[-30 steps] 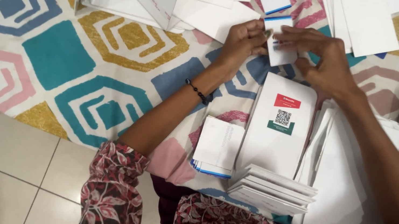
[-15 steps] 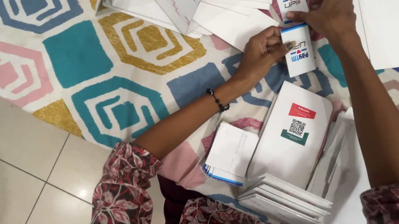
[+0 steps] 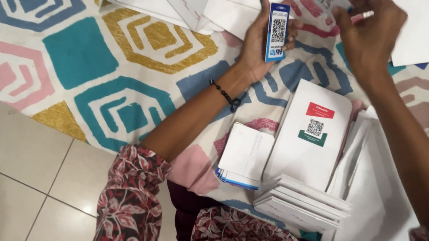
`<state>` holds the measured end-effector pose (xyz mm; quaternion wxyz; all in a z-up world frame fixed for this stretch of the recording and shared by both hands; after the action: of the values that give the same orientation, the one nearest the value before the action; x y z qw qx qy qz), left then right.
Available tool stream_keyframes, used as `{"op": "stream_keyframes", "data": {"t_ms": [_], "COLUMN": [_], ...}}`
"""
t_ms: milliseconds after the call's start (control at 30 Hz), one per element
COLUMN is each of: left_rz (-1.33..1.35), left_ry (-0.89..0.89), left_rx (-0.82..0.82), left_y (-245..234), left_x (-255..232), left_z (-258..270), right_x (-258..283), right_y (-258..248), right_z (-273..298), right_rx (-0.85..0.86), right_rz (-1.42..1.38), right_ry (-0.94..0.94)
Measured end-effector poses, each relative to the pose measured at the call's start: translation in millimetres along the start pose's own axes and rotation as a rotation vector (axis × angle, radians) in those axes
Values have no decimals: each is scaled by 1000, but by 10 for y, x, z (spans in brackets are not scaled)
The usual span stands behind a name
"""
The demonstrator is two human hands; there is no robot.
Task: The person sits on a patterned floor and assembles small paper kits by inserting Paytm UPI cards and QR code sheets into white envelopes. They handle the items one at a time, stacking completed envelopes and occasionally adjusting the piles.
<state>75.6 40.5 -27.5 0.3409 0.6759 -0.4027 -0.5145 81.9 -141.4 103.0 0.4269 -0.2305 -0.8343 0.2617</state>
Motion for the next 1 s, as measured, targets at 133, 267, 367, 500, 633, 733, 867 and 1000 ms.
{"op": "stream_keyframes", "data": {"t_ms": [133, 267, 367, 500, 633, 733, 867, 1000], "left_rz": [20, 17, -113, -75, -183, -208, -239, -319], "left_ry": [-55, -204, -183, -282, -270, -285, -370, -485], "left_rx": [136, 94, 154, 223, 151, 168, 181, 154], "left_y": [322, 573, 629, 512, 589, 661, 644, 570], "left_x": [-93, -24, -15, 122, 35, 18, 111, 172], "left_z": [59, 170, 149, 345, 255, 371, 362, 412], "right_x": [581, 994, 1084, 1043, 1018, 924, 725, 718], "right_y": [-319, -248, -153, -45, 5, 40, 78, 67], "right_z": [577, 834, 844, 1057, 855, 861, 888, 836], "right_rx": [-119, -109, -35, 80, 85, 125, 208, 213], "right_rz": [361, 480, 467, 431, 433, 407, 296, 275], "right_ry": [-234, -437, -454, -464, -399, -272, -143, -103]}}
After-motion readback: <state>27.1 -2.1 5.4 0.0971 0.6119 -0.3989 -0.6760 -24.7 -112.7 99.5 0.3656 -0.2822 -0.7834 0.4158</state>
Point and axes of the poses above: each hand's wrist, its own z-axis away from the middle knuckle, its own y-axis out of the palm, x = y × z, the point moved 6 cm from there along -z, towards the middle knuckle, and after that the axes turned 13 degrees about y, right-handed, at the moved point
